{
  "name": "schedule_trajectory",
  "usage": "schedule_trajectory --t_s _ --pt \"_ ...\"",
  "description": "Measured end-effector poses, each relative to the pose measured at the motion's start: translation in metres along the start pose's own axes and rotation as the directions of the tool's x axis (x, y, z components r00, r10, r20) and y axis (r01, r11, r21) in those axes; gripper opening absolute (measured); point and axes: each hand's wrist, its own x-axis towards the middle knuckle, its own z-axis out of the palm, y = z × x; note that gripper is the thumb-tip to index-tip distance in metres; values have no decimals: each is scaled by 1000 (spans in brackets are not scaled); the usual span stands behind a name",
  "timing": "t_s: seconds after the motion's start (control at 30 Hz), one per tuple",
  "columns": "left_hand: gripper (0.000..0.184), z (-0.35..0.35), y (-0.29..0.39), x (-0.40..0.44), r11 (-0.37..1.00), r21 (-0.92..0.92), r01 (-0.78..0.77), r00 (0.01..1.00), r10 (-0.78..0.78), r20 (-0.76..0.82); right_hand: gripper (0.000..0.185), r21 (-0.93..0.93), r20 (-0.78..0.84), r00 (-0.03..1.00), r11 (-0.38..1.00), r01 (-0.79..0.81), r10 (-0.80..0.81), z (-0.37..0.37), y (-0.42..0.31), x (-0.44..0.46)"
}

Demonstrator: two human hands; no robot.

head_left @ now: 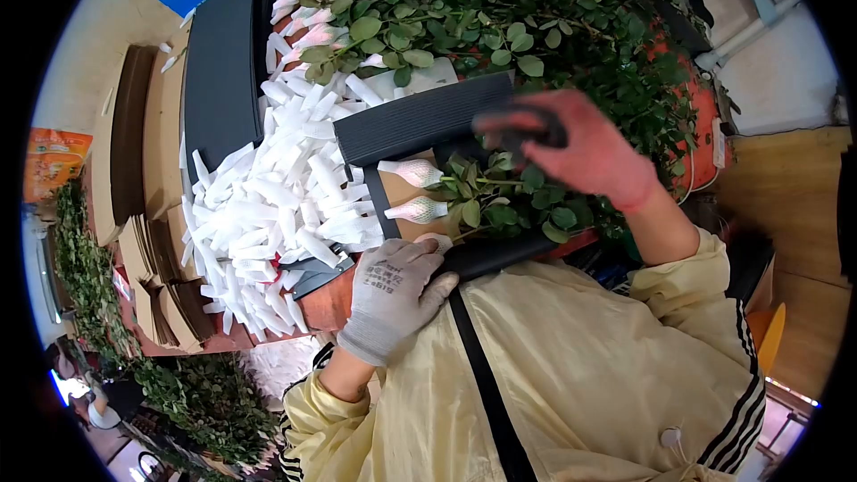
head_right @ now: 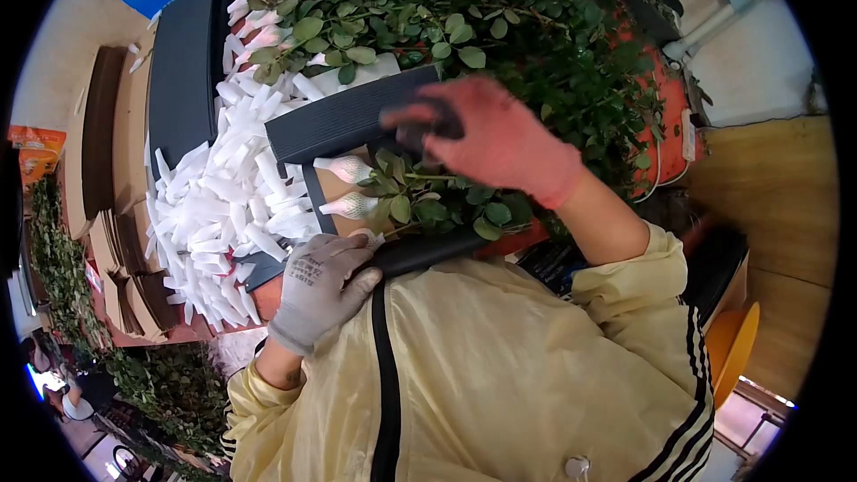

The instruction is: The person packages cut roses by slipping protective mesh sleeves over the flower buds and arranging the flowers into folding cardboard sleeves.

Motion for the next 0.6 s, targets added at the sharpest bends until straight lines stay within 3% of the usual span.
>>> schedule_trajectory --t_s 0.07,0.1,0.13,0.2,0.23,0.3,0.43,0.5,0.6 --pt "34 1 -3 1 1000 -17 -11 1000 11 -13 36 -16 -214 966 989 147 -147 -10 -1 0" --pt "34 1 -3 1 999 -31 -18 1000 17 -25 37 -71 -196 970 988 134 -146 -8 0 -4" --pt "34 2 -4 1 999 -31 -23 999 22 -25 38 -253 -188 958 953 166 -217 1 2 -7" --pt "32 4 -3 -2 998 -45 35 999 -35 5 35 -626 -158 921 758 186 -357 32 3 -13" --pt "32 5 -3 -3 998 -44 38 999 -38 12 35 -620 -160 922 762 184 -353 49 16 -12" --pt "37 4 -3 -1 999 -41 34 999 -33 14 53 -848 -2 967 512 133 -255 81 49 -9" --pt "44 4 5 0 999 19 35 999 -34 -31 54 -874 69 986 467 133 -151 93 67 -5" --pt "48 5 5 2 996 47 80 997 -80 9 51 -843 193 950 455 289 -246 90 80 -6" --pt "51 8 -1 0 995 92 31 996 -38 78 50 -890 190 928 344 301 -320 90 78 -14"
